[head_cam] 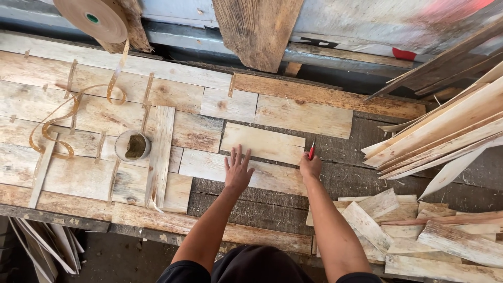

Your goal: Fitting and trimming thin wood pieces to cover a surface at a workbench.

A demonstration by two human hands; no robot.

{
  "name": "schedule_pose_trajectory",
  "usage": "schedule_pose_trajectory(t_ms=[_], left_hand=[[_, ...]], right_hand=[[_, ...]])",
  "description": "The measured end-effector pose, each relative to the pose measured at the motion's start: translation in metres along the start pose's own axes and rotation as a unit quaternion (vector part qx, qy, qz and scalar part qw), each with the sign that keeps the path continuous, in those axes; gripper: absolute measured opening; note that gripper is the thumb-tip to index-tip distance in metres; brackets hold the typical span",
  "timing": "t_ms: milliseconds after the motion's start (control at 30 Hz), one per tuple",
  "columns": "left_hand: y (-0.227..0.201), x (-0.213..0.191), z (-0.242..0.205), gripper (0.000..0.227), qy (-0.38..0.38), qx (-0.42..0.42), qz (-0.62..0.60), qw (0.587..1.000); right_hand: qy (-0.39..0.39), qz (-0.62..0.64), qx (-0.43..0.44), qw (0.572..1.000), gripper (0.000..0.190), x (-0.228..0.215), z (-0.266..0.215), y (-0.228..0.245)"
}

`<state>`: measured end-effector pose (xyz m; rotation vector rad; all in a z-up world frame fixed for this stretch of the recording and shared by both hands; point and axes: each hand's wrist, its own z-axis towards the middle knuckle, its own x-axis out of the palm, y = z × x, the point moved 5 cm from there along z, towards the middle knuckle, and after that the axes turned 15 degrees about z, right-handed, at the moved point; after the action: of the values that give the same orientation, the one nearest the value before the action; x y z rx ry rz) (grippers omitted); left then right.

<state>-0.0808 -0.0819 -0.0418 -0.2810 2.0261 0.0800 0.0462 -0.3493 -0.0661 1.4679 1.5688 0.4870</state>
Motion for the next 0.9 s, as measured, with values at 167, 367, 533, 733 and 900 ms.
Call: schedule_pose_trajectory(t_ms=[167, 367, 533, 733, 900], left_hand=[[0.0, -0.005, -0.003, 0.086, -0.01, -0.016, -0.003, 1.0], [0.0, -0.004, -0.006, 0.086, 0.006, -0.036, 0.001, 0.999], [0.0, 0.003, -0.004, 0.084, -0.005, -0.024, 0.001, 1.0], [-0.002, 0.004, -0.003, 0.08, 0.0, -0.011, 0.012, 1.0], [-0.002, 0.002, -0.004, 0.081, 0.014, -0.009, 0.005, 1.0]], right_hand=[[-0.022, -0.003, -0.036, 0.999, 0.017, 0.004, 0.01, -0.004], [-0.046, -0.002, -0.047, 0.998, 0.015, 0.006, 0.017, -0.017], [-0.061, -0.027, -0.102, 0.993, 0.014, 0.007, 0.008, -0.002], [-0.044, -0.029, -0.108, 0.993, 0.019, 0.006, 0.004, 0.009], [-0.024, -0.038, -0.085, 0.995, 0.024, 0.006, -0.012, 0.03]])
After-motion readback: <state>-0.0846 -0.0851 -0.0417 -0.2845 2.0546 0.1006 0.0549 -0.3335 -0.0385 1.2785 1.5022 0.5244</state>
